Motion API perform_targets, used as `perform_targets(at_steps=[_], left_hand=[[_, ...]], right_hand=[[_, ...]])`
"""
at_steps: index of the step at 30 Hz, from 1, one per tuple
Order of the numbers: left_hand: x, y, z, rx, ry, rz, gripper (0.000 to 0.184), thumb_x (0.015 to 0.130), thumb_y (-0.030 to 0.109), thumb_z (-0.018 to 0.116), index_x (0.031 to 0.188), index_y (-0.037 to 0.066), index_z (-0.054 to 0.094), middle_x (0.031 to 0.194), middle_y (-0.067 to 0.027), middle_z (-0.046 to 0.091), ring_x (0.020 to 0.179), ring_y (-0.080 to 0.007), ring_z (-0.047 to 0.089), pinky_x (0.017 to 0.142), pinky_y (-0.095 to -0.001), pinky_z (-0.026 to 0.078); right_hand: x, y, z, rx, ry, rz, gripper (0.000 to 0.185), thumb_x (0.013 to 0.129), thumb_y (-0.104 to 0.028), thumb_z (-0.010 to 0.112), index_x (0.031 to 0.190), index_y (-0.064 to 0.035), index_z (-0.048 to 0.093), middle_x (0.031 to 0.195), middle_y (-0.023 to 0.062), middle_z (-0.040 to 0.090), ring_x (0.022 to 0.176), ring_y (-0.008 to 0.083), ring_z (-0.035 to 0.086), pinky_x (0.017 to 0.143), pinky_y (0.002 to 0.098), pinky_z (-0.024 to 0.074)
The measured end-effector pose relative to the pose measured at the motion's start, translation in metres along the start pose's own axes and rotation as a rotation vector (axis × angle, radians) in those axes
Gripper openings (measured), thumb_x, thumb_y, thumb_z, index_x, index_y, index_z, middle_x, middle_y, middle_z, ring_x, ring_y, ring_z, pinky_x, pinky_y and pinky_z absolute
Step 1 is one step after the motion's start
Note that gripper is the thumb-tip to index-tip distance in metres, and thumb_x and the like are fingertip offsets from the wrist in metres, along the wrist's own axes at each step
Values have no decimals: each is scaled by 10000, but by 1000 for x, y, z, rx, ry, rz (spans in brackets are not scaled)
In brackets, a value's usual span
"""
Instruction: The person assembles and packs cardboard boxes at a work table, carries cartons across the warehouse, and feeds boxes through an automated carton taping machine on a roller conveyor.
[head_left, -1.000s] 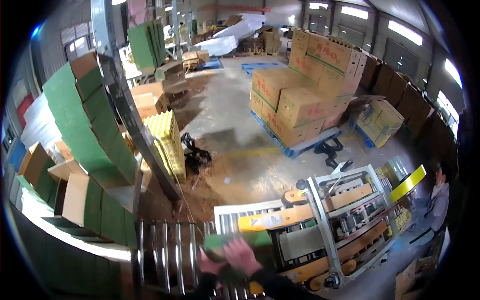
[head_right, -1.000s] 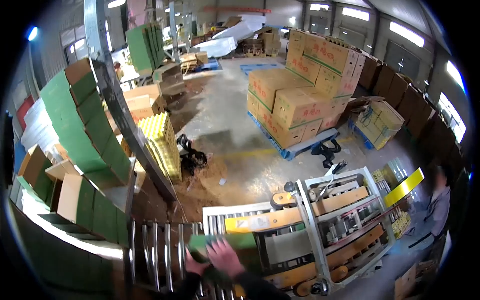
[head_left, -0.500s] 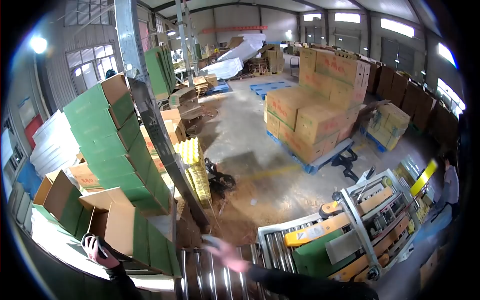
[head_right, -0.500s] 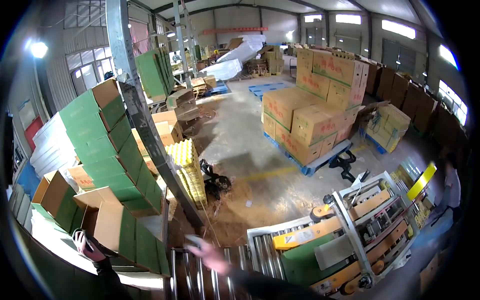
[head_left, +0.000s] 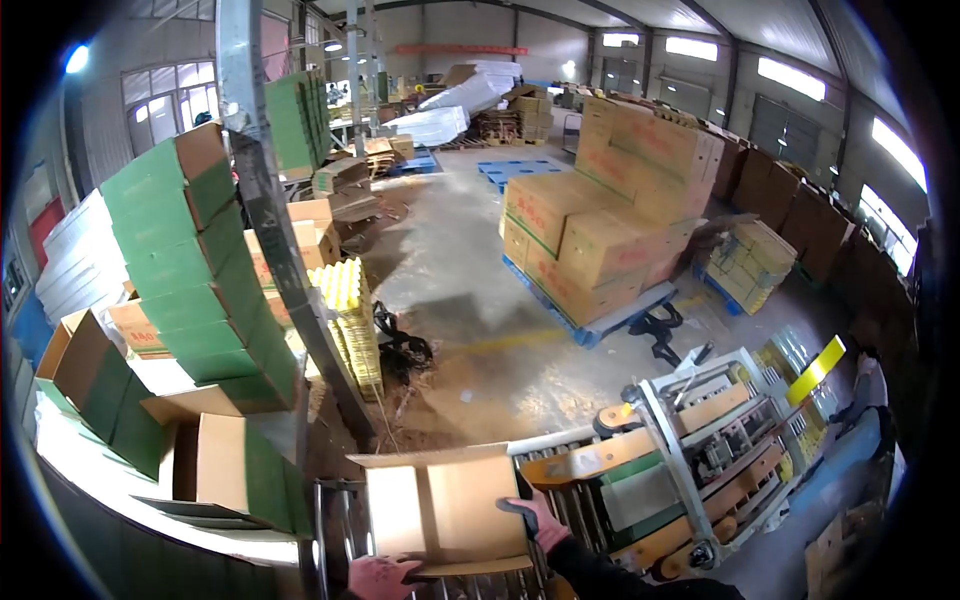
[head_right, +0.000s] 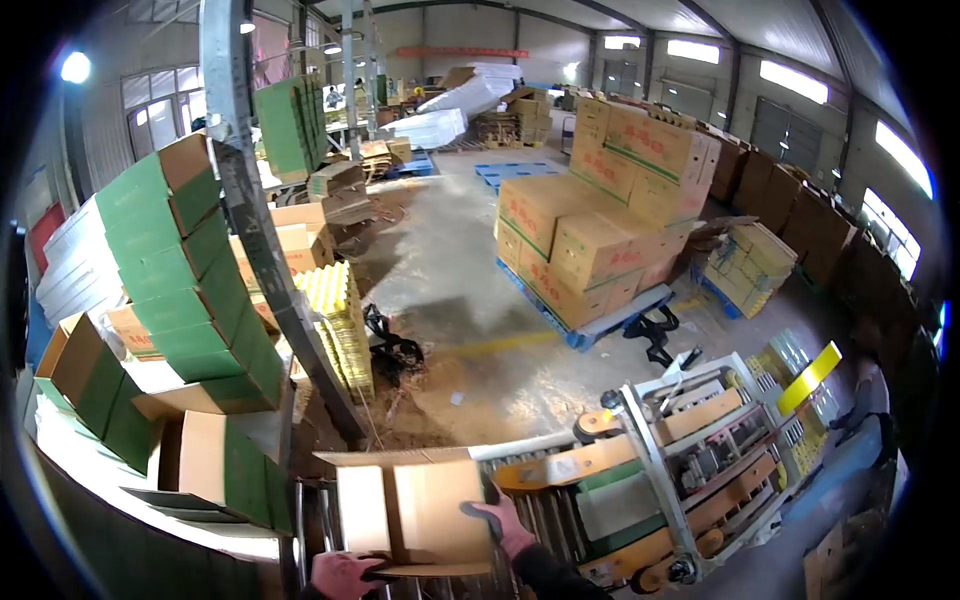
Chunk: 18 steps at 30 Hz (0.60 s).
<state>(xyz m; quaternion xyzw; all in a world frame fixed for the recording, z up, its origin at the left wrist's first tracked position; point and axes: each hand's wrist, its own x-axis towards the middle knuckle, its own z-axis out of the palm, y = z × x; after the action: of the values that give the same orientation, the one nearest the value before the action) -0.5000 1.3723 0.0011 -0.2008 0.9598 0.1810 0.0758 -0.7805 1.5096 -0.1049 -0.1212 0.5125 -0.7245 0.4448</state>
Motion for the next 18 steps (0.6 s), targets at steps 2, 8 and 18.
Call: perform_targets(at_steps=[2,8,18], left_hand=[[29,2,60,4,-153,-48,514,744,651,547,1104,295,638,899,-24,684,856,-208,656,700,-316,513],[113,80,112,277,222,50,840,564,593,719,1258,180,488,1328,-142,392,1273,-302,317,1006,-602,232],[96,102,182,-1220,350,-585,729,613,220,827,1208,-20,482,1068,-158,616,979,-246,595,852,-350,476]], right_hand=[[-36,1,-37,137,132,217,532,722,21,684,1224,17,508,1013,104,644,879,213,638,795,300,517],[-54,-78,-20,-1266,537,-807,543,673,-172,700,1145,32,525,1031,221,551,966,383,519,886,445,422],[-76,15,-100,-1798,-173,-620,352,761,-265,589,1055,-72,608,1136,141,585,1160,315,480,1039,462,301]])
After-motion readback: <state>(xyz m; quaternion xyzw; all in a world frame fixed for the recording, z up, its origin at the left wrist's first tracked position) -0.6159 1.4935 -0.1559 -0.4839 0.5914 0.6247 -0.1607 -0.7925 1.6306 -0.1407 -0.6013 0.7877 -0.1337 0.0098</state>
